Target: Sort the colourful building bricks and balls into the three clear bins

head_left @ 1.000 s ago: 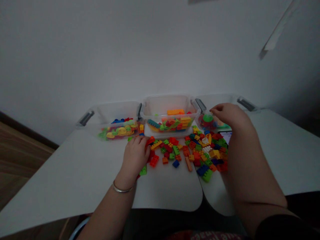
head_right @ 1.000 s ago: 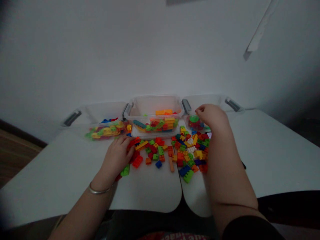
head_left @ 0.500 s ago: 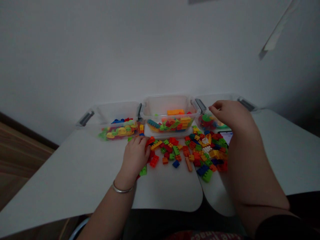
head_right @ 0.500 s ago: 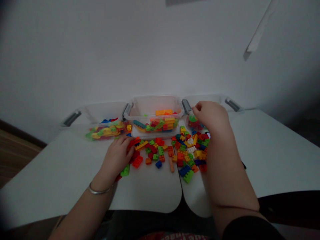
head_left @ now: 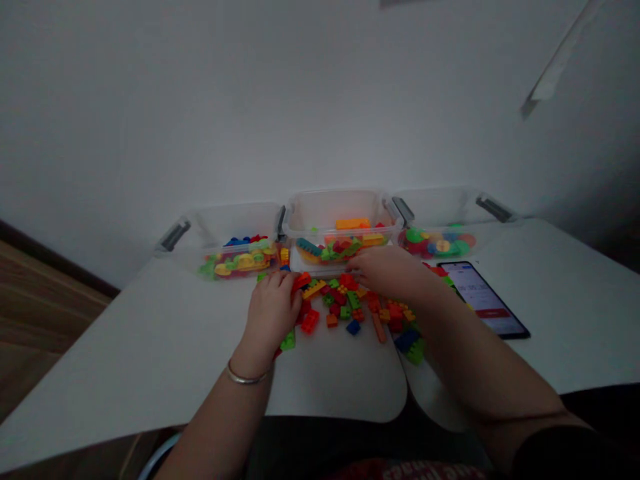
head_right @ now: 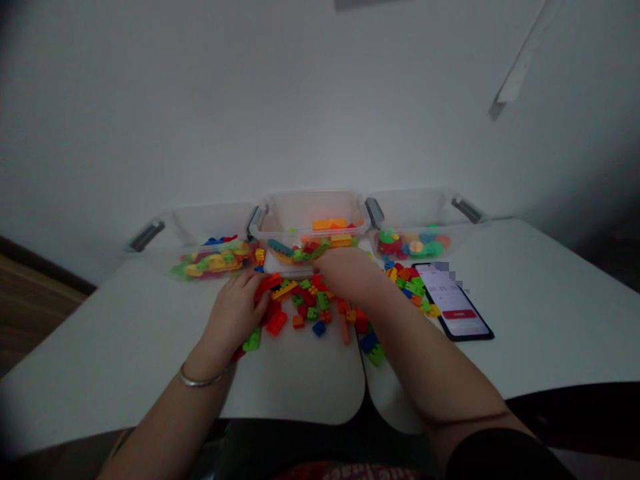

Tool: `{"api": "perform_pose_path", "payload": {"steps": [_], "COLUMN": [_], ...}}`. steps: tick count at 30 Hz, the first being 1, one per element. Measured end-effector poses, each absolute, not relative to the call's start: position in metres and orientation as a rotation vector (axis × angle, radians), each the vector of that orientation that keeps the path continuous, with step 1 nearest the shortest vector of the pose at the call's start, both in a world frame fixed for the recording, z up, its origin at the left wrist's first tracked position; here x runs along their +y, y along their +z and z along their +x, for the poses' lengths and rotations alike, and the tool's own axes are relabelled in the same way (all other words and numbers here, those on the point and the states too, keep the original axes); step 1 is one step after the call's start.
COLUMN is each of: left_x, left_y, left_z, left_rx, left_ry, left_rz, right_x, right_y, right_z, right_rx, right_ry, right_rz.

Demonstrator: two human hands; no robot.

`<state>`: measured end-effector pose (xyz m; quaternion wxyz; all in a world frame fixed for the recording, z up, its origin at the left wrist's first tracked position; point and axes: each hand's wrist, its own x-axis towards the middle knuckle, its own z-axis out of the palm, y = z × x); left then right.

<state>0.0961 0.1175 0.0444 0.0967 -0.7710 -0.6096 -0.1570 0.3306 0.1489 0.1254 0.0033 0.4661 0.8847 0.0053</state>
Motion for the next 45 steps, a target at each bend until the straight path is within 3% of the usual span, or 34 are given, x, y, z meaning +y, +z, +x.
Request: {"api": "perform_pose_path", "payload": {"steps": [18,30,34,38,45], "left_x": [0.118,0.118,0.117,0.117,0.117], "left_y": [0.045,0.045,0.044,0.042,0.042], "left_z": [0.095,0.095,0.094,0.092,0.092], "left_rx": [-1.814,-1.843,-1.835,-1.823,-1.829], "left_ry": [-0.464,-0.448,-0.462,-0.460,-0.455], "left_rz": [-2.294,-2.292,-2.289,-2.291,-2.302], "right_x": [0.166,0.157,0.170,0.188,0.197], "right_y": [0.084,0.120,0.128,0.126,0.119], "right_z": [0.307,0.321,0.351,0.375,0.382], "right_rx": [2.767,3.438,3.701,3.542,3.049], "right_ry": [0.060,-0.220,0.092,0.348,0.276], "right_rz": [1.424,1.242,1.385,1.742,1.918]}}
